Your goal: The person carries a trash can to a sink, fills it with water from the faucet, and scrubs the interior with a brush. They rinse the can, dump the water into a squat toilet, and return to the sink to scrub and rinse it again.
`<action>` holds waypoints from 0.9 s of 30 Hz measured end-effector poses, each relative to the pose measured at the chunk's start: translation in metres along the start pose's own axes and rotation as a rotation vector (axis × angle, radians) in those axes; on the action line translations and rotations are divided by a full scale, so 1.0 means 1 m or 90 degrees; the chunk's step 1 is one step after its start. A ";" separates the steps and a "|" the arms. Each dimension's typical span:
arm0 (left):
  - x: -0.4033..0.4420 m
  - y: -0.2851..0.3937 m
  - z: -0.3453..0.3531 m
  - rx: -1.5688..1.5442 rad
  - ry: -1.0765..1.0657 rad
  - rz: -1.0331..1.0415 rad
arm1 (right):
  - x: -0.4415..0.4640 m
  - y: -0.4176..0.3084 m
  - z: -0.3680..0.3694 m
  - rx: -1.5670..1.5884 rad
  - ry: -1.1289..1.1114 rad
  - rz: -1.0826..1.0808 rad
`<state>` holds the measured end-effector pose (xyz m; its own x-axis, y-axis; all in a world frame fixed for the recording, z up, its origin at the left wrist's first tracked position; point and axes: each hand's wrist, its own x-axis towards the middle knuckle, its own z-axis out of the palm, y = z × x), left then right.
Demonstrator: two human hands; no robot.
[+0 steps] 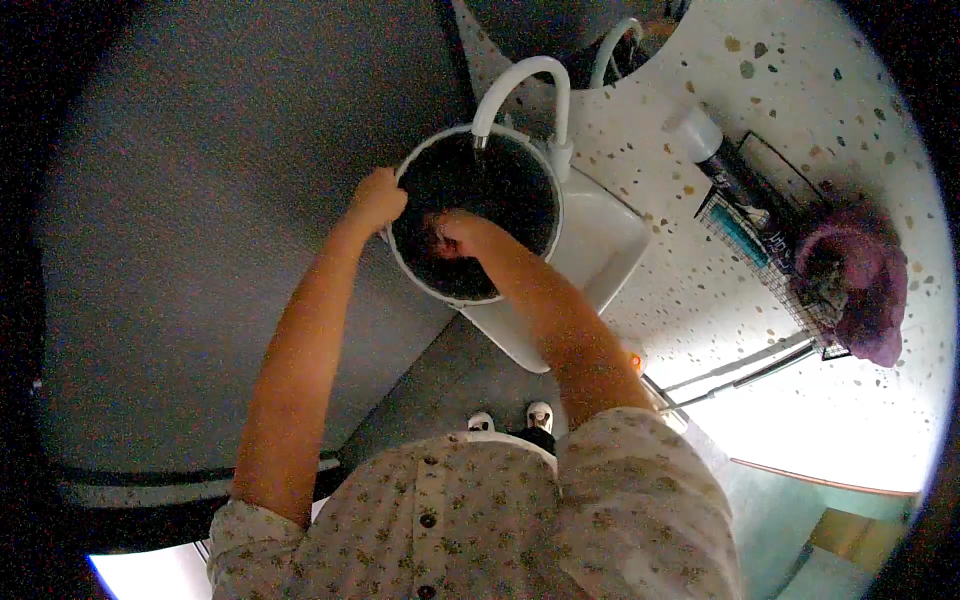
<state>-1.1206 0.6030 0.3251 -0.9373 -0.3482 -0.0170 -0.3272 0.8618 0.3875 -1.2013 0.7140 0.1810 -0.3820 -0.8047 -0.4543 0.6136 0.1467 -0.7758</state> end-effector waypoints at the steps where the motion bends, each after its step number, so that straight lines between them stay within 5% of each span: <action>1: 0.001 0.000 -0.001 0.000 0.003 0.002 | 0.004 -0.003 0.001 -0.002 0.000 -0.003; 5: 0.000 -0.002 -0.002 0.028 -0.007 0.011 | 0.027 0.000 0.001 0.090 0.260 -0.080; 8: -0.012 0.010 -0.010 -0.018 -0.020 0.019 | 0.036 0.014 0.008 -0.113 0.348 -0.112; 14: 0.010 -0.016 0.008 -0.032 -0.004 0.034 | -0.006 0.021 0.028 -0.877 0.075 0.026; 19: 0.000 -0.012 0.000 -0.015 -0.018 0.004 | -0.042 0.036 0.014 -0.988 0.192 -0.102; 24: -0.010 -0.002 -0.009 -0.034 -0.014 0.048 | -0.057 0.015 0.003 -0.990 0.340 0.044; 27: -0.015 0.010 -0.012 -0.013 -0.022 0.004 | -0.030 0.019 -0.024 -1.072 0.252 -0.032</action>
<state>-1.1088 0.6125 0.3405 -0.9432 -0.3290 -0.0457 -0.3184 0.8561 0.4072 -1.1945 0.7553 0.1691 -0.6680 -0.6859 -0.2887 -0.6415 0.7274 -0.2439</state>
